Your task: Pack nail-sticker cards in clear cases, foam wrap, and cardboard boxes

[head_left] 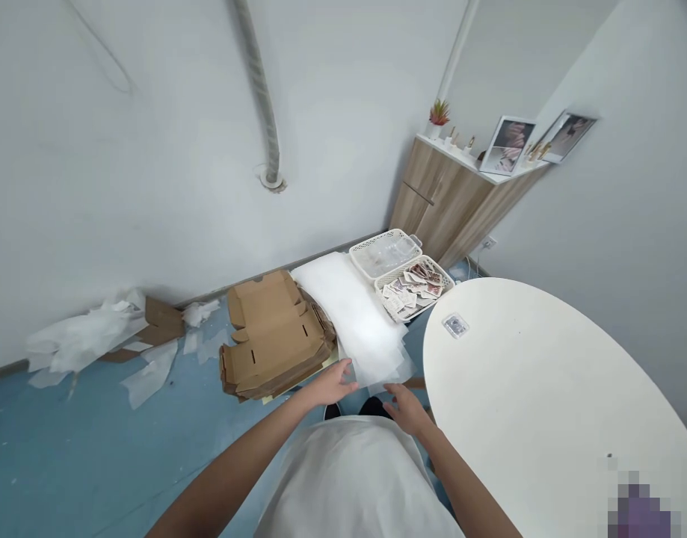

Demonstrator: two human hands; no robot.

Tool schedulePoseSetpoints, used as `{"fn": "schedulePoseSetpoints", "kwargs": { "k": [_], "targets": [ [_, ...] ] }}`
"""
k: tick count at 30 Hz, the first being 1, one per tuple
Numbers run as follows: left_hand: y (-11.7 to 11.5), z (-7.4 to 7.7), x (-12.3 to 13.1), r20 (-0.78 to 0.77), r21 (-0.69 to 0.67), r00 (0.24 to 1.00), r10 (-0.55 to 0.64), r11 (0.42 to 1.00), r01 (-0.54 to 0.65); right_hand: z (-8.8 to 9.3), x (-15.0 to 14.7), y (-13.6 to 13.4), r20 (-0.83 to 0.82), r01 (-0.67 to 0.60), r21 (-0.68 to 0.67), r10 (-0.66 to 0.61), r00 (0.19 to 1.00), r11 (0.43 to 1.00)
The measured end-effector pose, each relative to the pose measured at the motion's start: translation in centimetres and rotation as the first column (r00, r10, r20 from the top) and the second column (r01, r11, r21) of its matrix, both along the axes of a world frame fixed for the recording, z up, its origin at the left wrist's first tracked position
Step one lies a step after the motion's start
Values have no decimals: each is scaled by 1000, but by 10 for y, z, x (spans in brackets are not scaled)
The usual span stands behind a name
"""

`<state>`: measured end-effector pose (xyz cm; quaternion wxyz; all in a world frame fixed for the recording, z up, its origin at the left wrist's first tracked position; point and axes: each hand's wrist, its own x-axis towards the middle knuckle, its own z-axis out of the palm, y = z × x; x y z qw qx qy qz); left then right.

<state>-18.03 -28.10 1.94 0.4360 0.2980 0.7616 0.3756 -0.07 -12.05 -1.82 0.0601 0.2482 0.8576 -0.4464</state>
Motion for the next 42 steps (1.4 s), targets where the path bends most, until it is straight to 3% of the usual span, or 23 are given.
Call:
{"fn": "schedulePoseSetpoints", "kwargs": {
  "k": [3, 6, 12, 16, 21, 26, 30, 33, 37, 42],
  "targets": [
    [4, 3, -11, 58, 17, 998, 11, 1000, -12, 6, -21, -7, 62, -195, 21, 193, 979, 981],
    [17, 2, -20, 84, 27, 995, 44, 999, -47, 9, -39, -1, 89, -259, 49, 254, 963, 965],
    [56, -5, -41, 60, 22, 986, 155, 987, -157, 1, -97, 37, -26, -148, 174, 155, 988, 974],
    [90, -17, -61, 79, -48, 972, 223, 974, -220, -20, -146, 57, 0, -94, 211, 97, 995, 973],
    [132, -46, -83, 217, -159, 914, 344, 936, -315, -52, -191, 69, 62, -112, 229, 100, 993, 967],
    [147, -74, -83, 326, -205, 789, 521, 854, -479, -68, -203, 71, 190, -238, 263, 191, 963, 935],
    [148, -89, -82, 331, -142, 731, 597, 797, -587, -63, -202, 66, 211, -394, 242, 348, 913, 887],
    [150, -96, -87, 266, -189, 676, 688, 724, -663, -57, -203, 63, 159, -464, 213, 438, 885, 860],
    [154, -102, -94, 184, -276, 537, 823, 568, -775, -52, -205, 66, 69, -493, 155, 488, 870, 856],
    [158, -104, -97, 235, -291, 442, 866, 497, -818, -50, -209, 80, -35, -448, 48, 449, 893, 893]
  ]
}}
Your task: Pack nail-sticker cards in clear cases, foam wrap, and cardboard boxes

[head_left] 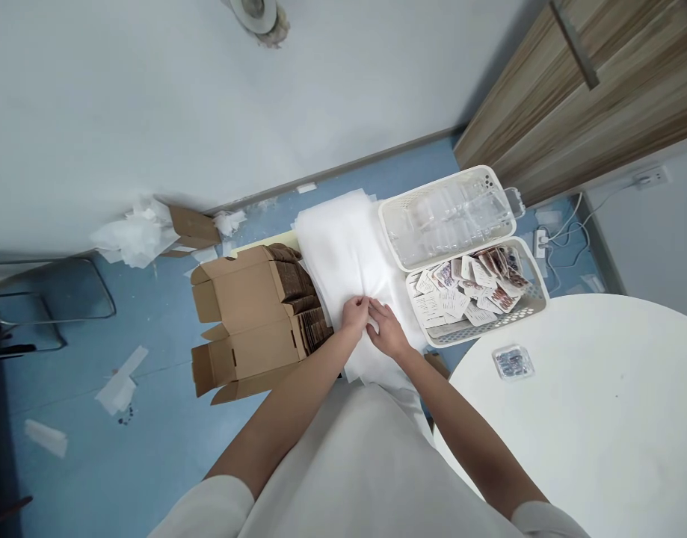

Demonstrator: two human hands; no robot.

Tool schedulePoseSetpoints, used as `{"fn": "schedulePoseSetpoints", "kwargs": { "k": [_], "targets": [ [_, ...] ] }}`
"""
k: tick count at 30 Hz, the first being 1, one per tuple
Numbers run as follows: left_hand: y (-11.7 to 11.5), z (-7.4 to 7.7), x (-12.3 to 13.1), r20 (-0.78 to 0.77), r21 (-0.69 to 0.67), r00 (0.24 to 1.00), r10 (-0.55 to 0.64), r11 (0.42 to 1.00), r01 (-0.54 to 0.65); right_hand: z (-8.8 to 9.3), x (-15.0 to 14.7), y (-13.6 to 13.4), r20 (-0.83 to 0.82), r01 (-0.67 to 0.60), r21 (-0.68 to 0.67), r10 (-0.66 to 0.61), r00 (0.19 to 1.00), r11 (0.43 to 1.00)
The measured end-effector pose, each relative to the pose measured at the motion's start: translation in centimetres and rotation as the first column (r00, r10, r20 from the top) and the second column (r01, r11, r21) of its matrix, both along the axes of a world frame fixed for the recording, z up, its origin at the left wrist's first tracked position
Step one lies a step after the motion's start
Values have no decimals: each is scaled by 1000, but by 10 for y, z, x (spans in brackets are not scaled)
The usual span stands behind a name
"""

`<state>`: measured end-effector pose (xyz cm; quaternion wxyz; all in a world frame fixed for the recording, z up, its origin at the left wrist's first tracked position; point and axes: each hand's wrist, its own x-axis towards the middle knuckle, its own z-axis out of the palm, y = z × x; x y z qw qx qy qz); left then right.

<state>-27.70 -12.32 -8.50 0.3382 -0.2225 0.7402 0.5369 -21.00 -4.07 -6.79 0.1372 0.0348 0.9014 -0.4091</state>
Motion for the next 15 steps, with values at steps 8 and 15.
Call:
{"fn": "schedulePoseSetpoints", "kwargs": {
  "k": [8, 15],
  "targets": [
    [-7, -4, 1, -34, -61, 998, -59, 996, 57, 2, -8, 1, -62, 360, 29, -357, 932, 933],
    [-11, -4, 4, -91, -75, 991, -95, 993, 88, 3, -20, 5, 143, 494, -97, -479, 866, 864]
  ]
}}
